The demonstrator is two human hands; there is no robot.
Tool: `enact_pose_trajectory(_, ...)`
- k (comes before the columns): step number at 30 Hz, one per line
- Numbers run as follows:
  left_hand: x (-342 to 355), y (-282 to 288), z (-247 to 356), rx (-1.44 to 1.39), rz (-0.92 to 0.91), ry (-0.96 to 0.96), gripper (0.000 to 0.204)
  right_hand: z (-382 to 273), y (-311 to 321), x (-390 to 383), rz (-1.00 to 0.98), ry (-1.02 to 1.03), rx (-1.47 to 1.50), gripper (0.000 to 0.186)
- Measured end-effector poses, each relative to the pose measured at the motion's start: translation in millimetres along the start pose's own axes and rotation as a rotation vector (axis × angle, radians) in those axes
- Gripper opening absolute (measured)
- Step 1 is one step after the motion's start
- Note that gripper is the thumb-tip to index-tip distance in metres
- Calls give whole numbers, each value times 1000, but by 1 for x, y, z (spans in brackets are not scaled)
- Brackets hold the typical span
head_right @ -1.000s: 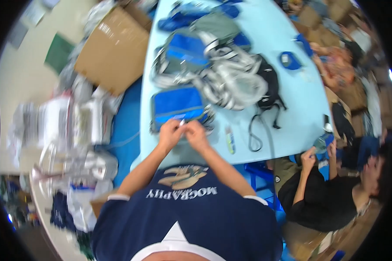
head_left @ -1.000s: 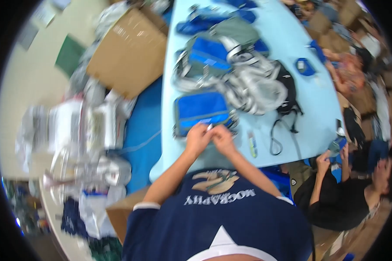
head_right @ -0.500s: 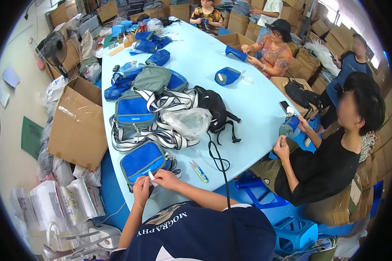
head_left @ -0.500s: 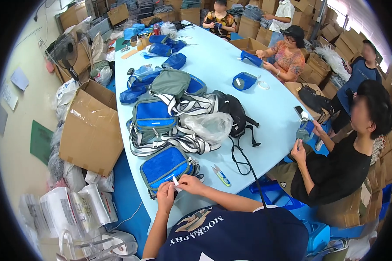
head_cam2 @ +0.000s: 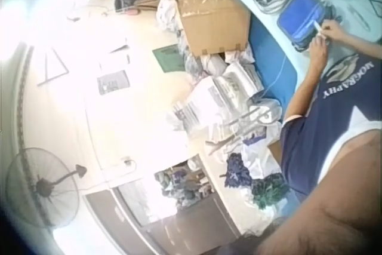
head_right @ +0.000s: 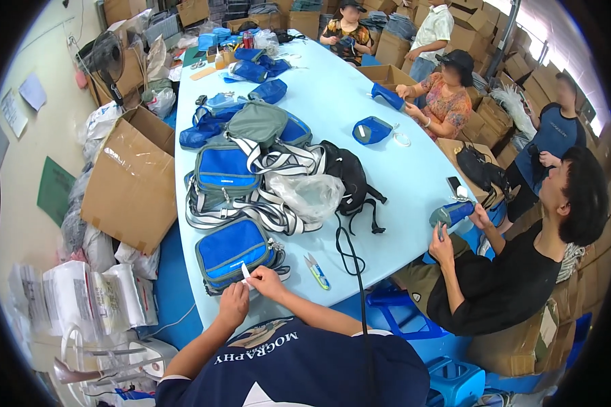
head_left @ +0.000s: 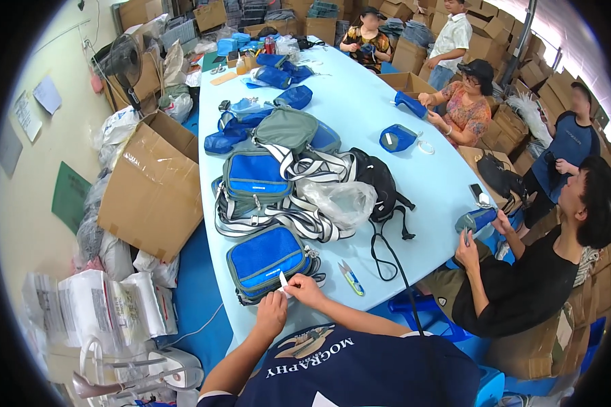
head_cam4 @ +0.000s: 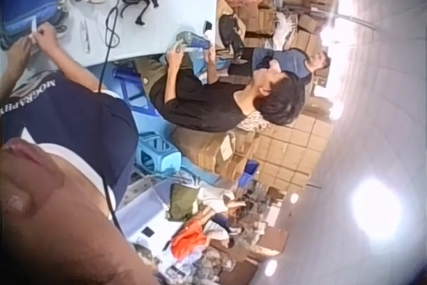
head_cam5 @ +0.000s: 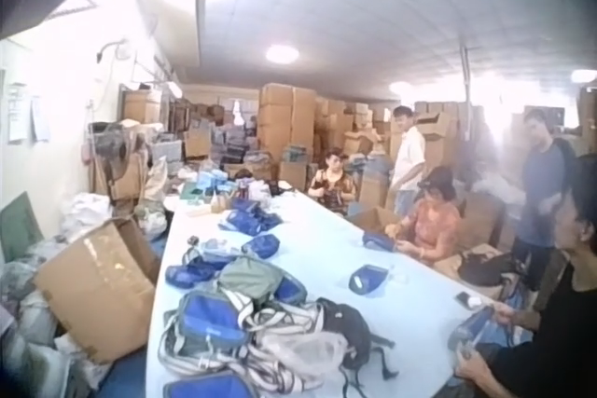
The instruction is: The recorder is finishing the assembly of small bags by applying white protective padding to the straps and handles, checking zippers, and organizing them on a workbench.
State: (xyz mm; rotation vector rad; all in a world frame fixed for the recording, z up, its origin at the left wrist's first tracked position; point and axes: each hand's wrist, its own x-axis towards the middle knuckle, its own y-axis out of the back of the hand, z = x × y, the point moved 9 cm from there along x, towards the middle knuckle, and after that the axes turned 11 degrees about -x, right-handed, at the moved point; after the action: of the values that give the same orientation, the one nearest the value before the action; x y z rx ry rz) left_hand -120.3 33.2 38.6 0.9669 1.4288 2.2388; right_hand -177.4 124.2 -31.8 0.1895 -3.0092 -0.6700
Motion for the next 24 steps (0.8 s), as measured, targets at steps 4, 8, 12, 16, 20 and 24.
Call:
enact_pose_trajectory(4, 3, 6, -6, -177, 161, 111, 15, -4, 6, -5, 48, 14, -72, 14)
enact_pose_trajectory(8, 8, 23, -32, -448, 361, 425, 15, -32, 12, -6, 107, 191, -199, 8)
enact_pose_trajectory(12, 18, 18, -45, -406, 281, 579, 26, -45, 15, -12, 156, 346, -338, 6)
enact_pose_trajectory(16, 11, -10, -64, -448, 65, 749, 30, -55, 18, -19, 144, 415, -424, 7)
enact_pose_trajectory(20, 19, -3, -58, -405, 78, 603, 21, -28, 12, -6, 14, 288, -201, 13)
enact_pose_trajectory(24, 23, 5, -43, -684, 212, 421, 7, -10, -2, 8, -236, 329, -49, 17)
